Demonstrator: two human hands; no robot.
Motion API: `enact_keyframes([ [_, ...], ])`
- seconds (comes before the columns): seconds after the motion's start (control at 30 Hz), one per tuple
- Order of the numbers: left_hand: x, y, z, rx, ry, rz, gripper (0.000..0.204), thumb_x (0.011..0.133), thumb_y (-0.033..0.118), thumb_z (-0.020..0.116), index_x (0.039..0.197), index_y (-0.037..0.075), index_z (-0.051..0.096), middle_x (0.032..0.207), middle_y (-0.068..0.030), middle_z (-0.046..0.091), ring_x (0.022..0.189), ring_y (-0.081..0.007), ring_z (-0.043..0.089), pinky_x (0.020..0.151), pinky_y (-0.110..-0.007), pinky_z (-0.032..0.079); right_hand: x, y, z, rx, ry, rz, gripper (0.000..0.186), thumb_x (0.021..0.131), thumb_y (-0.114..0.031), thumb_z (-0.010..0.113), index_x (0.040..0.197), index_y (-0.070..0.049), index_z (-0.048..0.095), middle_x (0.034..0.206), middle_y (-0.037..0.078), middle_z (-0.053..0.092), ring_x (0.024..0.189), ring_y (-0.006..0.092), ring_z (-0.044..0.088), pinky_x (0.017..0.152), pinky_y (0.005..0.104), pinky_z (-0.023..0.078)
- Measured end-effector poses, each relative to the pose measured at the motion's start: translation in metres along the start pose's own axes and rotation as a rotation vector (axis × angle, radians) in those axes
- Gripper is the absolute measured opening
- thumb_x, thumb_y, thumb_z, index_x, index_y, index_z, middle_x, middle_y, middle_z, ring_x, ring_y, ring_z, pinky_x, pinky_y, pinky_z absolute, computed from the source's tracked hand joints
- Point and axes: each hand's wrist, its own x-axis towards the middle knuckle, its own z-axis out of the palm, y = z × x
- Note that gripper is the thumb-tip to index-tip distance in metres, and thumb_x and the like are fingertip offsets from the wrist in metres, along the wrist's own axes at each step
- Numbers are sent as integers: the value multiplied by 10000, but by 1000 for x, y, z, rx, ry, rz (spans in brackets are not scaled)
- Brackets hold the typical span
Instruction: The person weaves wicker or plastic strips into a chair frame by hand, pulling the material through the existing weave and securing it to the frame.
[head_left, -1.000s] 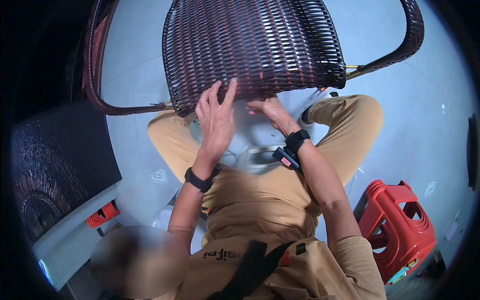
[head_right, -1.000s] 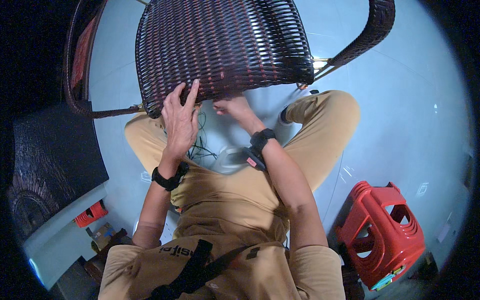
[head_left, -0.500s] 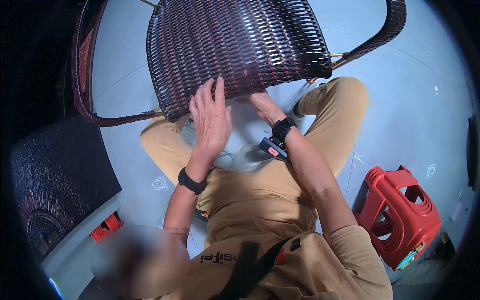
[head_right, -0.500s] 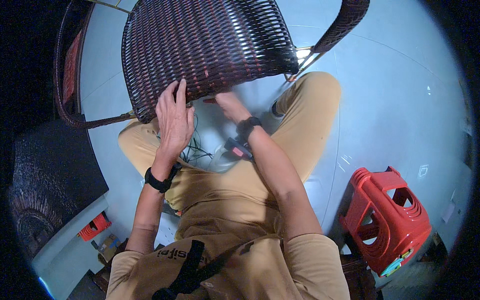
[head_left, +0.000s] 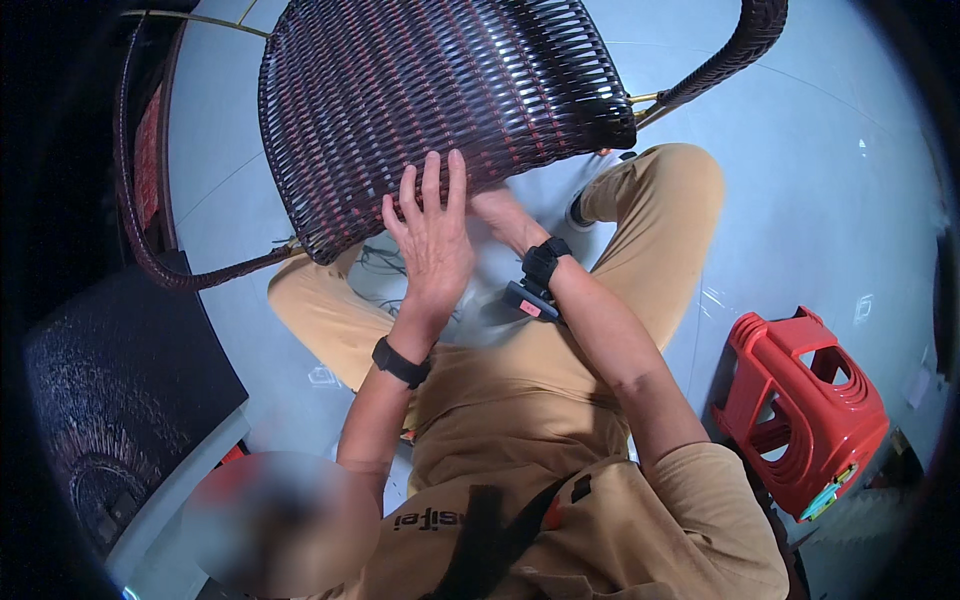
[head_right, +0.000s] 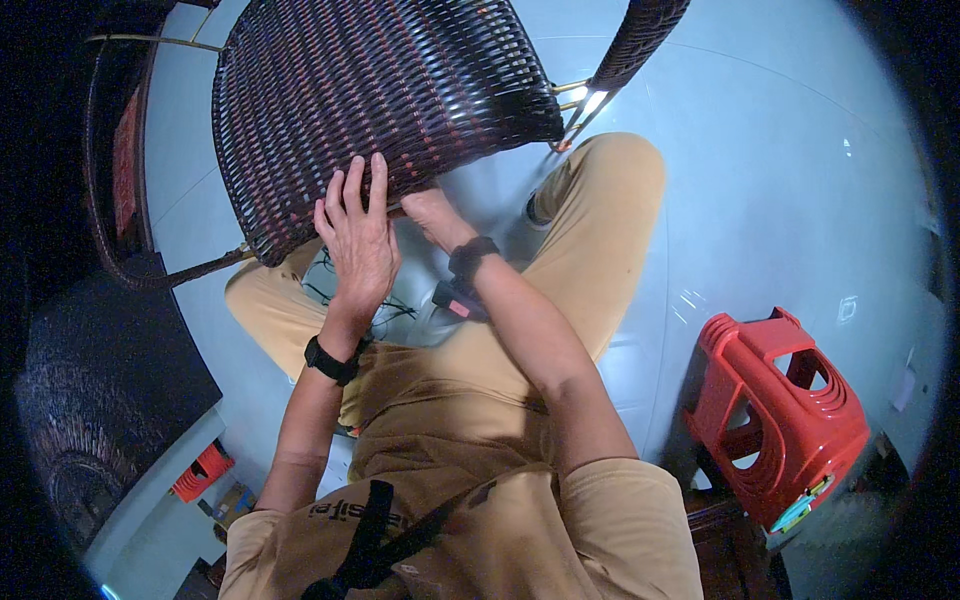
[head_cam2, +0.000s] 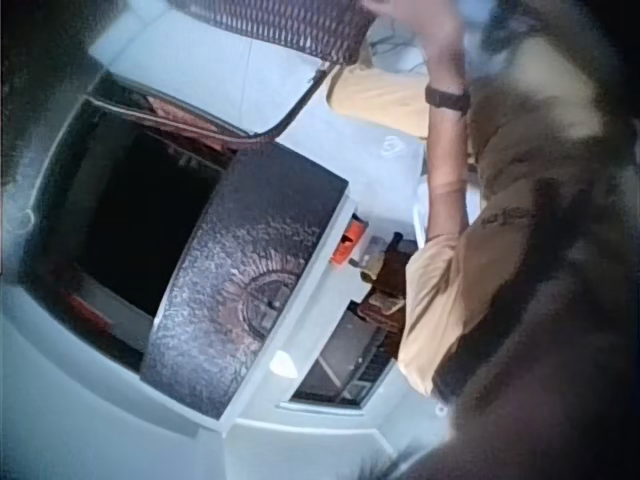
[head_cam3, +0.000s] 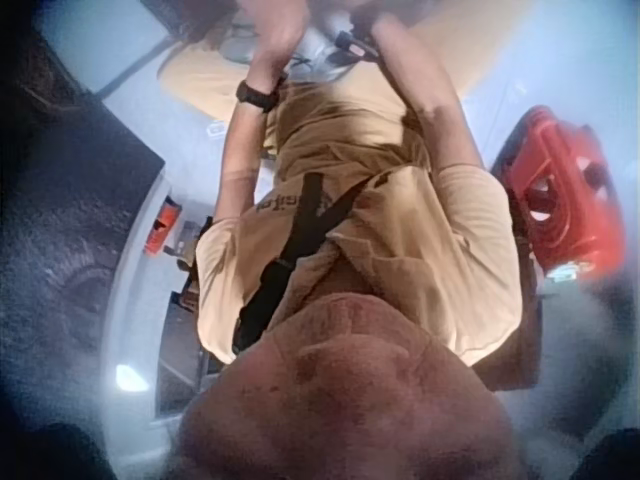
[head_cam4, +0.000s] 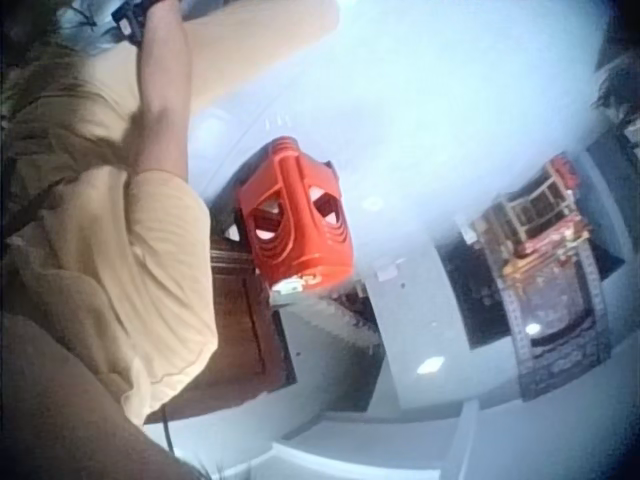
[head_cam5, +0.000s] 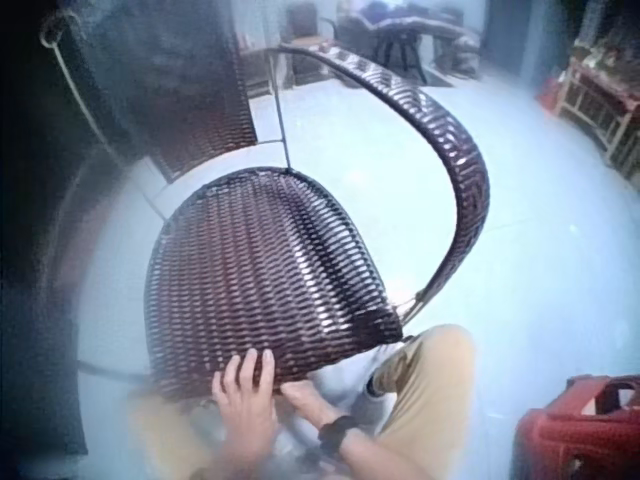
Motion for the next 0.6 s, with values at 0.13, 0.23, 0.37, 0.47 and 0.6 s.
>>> enact_keyframes([
  [0.13,-1,1,-1,-7,14,5,730,711,-3,550,1370,132,267,1360,-100,278,1224,-310,267,989,-504,200,0,9,-5,-43,25,68,451,836,-144,574,1254,-56,430,1203,64,489,1013,167,520,804,302,479],
  [0.23,0,2,-1,-11,26,14,736,707,-3,549,1371,133,264,1362,-100,274,1225,-308,266,988,-509,204,2,22,-16,-134,-78,-93,418,836,-228,595,1204,-92,450,1149,39,489,974,132,484,742,288,460],
  [0.37,0,2,-1,-19,33,11,769,699,45,600,1376,120,242,1365,-114,260,1223,-325,261,981,-535,204,7,22,-18,-153,-31,-124,435,860,-195,532,1258,-67,408,1232,67,451,1081,168,441,869,296,389],
  [0.47,1,4,-3,-84,53,10,793,690,69,627,1378,113,234,1351,-132,264,1218,-340,261,974,-551,202,13,19,-17,-294,-15,-147,486,861,-163,503,1313,-57,361,1321,91,396,1188,198,382,993,302,297],
  [0.6,7,14,-13,-189,58,-42,764,703,88,605,1373,104,238,1304,-157,289,1198,-355,273,960,-575,196,9,22,-18,-247,-74,-272,550,821,-189,570,1315,-69,362,1329,84,387,1206,206,368,1015,295,265],
])
